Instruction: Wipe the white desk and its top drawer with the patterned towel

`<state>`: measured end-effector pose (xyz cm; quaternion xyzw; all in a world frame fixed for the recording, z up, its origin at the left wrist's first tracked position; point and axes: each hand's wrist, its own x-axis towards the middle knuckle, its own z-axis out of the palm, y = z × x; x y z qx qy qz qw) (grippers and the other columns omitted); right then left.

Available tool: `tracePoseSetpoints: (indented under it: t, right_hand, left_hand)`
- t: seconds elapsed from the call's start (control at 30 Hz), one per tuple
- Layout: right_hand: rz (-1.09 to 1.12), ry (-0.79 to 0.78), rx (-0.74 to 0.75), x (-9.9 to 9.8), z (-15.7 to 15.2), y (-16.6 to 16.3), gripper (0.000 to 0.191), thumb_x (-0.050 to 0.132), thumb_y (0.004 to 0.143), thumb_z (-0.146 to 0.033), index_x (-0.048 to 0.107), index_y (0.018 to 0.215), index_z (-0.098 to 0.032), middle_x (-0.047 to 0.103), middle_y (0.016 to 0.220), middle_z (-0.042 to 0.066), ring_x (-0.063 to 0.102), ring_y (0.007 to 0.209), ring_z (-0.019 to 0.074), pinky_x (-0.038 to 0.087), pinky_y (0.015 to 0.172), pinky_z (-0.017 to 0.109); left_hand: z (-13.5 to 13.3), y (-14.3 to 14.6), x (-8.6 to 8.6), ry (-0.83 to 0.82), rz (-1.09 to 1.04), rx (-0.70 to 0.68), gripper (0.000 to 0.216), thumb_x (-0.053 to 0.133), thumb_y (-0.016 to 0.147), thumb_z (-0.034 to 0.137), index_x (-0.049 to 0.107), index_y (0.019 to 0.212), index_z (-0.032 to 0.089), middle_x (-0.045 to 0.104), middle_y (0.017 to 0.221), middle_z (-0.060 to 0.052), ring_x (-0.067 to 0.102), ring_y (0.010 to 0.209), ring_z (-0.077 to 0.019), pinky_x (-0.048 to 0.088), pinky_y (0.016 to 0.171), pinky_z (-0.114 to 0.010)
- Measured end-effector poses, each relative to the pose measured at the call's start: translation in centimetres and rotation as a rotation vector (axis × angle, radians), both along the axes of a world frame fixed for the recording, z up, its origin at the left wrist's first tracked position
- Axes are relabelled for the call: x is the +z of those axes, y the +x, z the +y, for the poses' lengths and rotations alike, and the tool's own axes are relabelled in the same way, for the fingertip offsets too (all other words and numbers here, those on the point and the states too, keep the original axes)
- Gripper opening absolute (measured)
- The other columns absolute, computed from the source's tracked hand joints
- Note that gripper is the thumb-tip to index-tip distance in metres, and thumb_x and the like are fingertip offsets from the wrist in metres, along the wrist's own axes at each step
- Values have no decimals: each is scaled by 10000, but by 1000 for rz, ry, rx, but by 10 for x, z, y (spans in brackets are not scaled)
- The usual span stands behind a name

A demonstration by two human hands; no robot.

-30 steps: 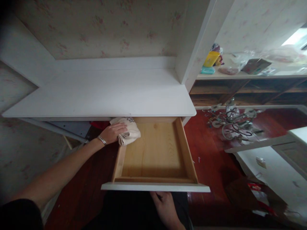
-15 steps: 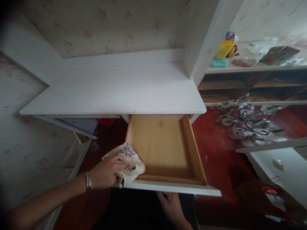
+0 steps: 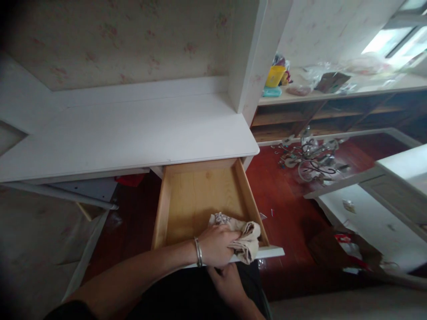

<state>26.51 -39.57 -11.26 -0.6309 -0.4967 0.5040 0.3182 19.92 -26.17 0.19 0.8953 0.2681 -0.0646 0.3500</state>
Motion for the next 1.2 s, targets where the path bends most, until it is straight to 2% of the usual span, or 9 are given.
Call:
tracePoseSetpoints:
  t: [0.13, 0.3, 0.43, 0.5, 0.63, 0.73, 0.8, 1.03, 1.2]
  right_hand:
    - [-2, 55, -14, 7, 3, 0, 419, 476, 908, -481, 744, 865, -162, 740, 870, 78, 651, 871, 254, 479, 860, 341]
    - [-29, 61, 20, 17, 5, 0, 488, 461, 926, -482, 696, 628, -176, 684, 650, 24, 623, 698, 196, 466, 834, 307]
    - [-16, 50, 6, 17, 5, 0, 501, 452, 928, -506, 716, 673, -165, 707, 715, 29, 628, 726, 197, 464, 759, 277]
    - [-26, 49, 7, 17, 5, -1, 520, 437, 929, -523, 723, 680, -167, 709, 720, 29, 620, 721, 198, 460, 757, 280]
    - [-59, 29, 3, 19, 4, 0, 563, 416, 922, -565, 704, 632, -178, 686, 666, 22, 603, 704, 198, 452, 768, 285]
    - [-72, 3, 4, 17, 2, 0, 581, 413, 920, -573, 676, 595, -169, 653, 612, 15, 585, 657, 183, 440, 704, 264]
    - [-87, -10, 4, 13, 0, 0, 581, 421, 921, -562, 658, 573, -162, 634, 589, 9, 579, 640, 175, 420, 656, 252]
    - [-43, -2, 15, 9, 1, 1, 505, 450, 927, -507, 697, 646, -169, 691, 677, 17, 635, 723, 197, 423, 688, 255]
    - [-25, -3, 27, 15, 3, 3, 488, 449, 934, -486, 699, 664, -166, 695, 699, 18, 642, 756, 198, 437, 732, 258]
  left_hand:
    - [1, 23, 2, -54, -89, 17, 248, 506, 792, 304, 631, 999, 249, 682, 981, -47, 648, 883, -209, 487, 721, -296]
    - [21, 22, 38, -27, -274, 32, 253, 461, 860, 271, 616, 1059, 246, 690, 989, -18, 623, 938, -171, 467, 814, -276]
    - [29, 26, 53, 149, -502, -143, 387, 476, 843, 177, 553, 1222, 189, 666, 1128, -48, 564, 1077, -160, 412, 939, -287]
    - [33, 31, 40, 281, -547, -309, 424, 459, 877, 180, 510, 1298, 204, 637, 1224, -35, 517, 1158, -165, 369, 993, -318]
    - [54, 45, -11, 586, -467, -558, 391, 370, 968, 190, 521, 1295, 342, 593, 1314, 36, 500, 1181, -166, 351, 968, -359]
    - [81, 52, -44, 705, -451, -599, 331, 400, 972, 213, 592, 1201, 356, 584, 1325, 48, 506, 1178, -156, 367, 935, -351]
    - [103, 54, -54, 749, -441, -597, 301, 413, 972, 235, 617, 1155, 357, 591, 1313, 47, 502, 1186, -159, 358, 954, -363]
    - [178, 68, -48, 783, -289, -394, 310, 373, 980, 221, 633, 1132, 293, 601, 1288, 3, 492, 1179, -172, 337, 975, -368]
    - [190, 80, -35, 743, -217, -310, 323, 357, 960, 173, 643, 1099, 229, 621, 1242, -19, 497, 1152, -185, 383, 905, -337]
